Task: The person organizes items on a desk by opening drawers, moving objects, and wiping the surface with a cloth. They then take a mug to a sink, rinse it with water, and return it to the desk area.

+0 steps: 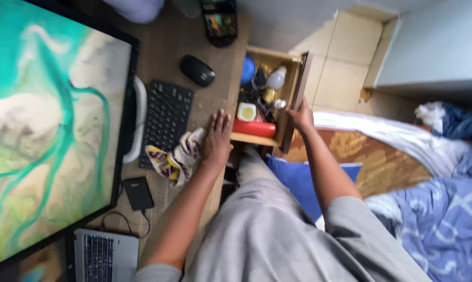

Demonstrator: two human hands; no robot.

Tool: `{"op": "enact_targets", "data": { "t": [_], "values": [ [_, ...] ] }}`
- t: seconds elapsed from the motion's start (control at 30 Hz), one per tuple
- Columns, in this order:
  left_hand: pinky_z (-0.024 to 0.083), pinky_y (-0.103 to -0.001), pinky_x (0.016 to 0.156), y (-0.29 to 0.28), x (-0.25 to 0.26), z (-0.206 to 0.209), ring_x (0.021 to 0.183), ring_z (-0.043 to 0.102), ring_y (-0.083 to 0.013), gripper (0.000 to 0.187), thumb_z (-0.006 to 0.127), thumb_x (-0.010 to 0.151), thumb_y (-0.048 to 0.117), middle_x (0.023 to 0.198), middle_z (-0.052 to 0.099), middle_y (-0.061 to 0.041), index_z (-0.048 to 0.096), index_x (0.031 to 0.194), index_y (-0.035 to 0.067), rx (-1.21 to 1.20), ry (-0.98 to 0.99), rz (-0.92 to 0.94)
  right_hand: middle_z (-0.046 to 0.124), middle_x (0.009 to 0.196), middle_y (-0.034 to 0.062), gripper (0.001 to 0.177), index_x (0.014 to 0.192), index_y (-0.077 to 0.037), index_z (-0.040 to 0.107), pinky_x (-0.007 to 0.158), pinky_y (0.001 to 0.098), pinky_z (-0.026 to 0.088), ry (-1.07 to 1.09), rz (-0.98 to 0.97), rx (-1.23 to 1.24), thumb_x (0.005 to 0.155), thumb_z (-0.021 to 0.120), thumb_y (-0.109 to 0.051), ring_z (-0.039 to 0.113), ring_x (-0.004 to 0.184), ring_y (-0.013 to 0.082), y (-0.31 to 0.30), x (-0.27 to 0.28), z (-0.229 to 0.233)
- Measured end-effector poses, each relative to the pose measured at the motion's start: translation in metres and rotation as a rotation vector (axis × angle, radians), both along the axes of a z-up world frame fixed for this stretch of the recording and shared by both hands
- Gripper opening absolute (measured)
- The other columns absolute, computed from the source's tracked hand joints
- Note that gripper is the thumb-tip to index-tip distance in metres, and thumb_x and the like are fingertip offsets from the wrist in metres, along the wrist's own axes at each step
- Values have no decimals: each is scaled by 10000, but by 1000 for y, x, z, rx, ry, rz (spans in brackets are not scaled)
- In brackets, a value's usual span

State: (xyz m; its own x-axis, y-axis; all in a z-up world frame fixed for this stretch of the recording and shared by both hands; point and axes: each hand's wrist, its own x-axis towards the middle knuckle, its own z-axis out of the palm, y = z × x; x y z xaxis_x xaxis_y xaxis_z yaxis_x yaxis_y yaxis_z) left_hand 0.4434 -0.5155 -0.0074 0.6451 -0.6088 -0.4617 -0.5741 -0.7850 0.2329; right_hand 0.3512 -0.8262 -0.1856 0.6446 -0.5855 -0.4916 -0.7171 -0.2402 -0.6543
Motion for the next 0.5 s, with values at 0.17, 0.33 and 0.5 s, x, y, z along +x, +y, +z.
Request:
{"op": "enact_targets", "data": {
  "t": [0.17, 0.33, 0.5],
  "values": [
    [229, -369, 1244, -2, 3, 6, 1573, 136, -350, 1049, 849, 784, 263, 1700, 109, -180, 235, 1607, 49, -12, -7, 1, 635, 1321, 201, 780, 1545, -122, 380, 1034, 424, 483, 24, -33, -1, 870, 771, -137, 627, 1205, 324, 6, -6, 33],
    [274, -363, 1230, 4, 5, 2, 1576, 145, -329, 1027, 836, 794, 229, 1714, 105, -149, 244, 1620, 77, -41, 43, 37, 614, 1385, 191, 552, 1484, -81, 486, 1138, 419, 485, -333, -9, -217, 976, 700, -71, 619, 1298, 339, 60, -14, 86],
    [284, -359, 1219, 6, 10, 4, 1583, 143, -305, 990, 812, 827, 215, 1729, 95, -117, 244, 1631, 109, -47, 101, 34, 503, 1411, 223, 816, 1479, -53, 456, 1030, 466, 479, -476, 513, -261, 718, 745, 8, 534, 1225, 444, 113, 15, 97]
  ]
}}
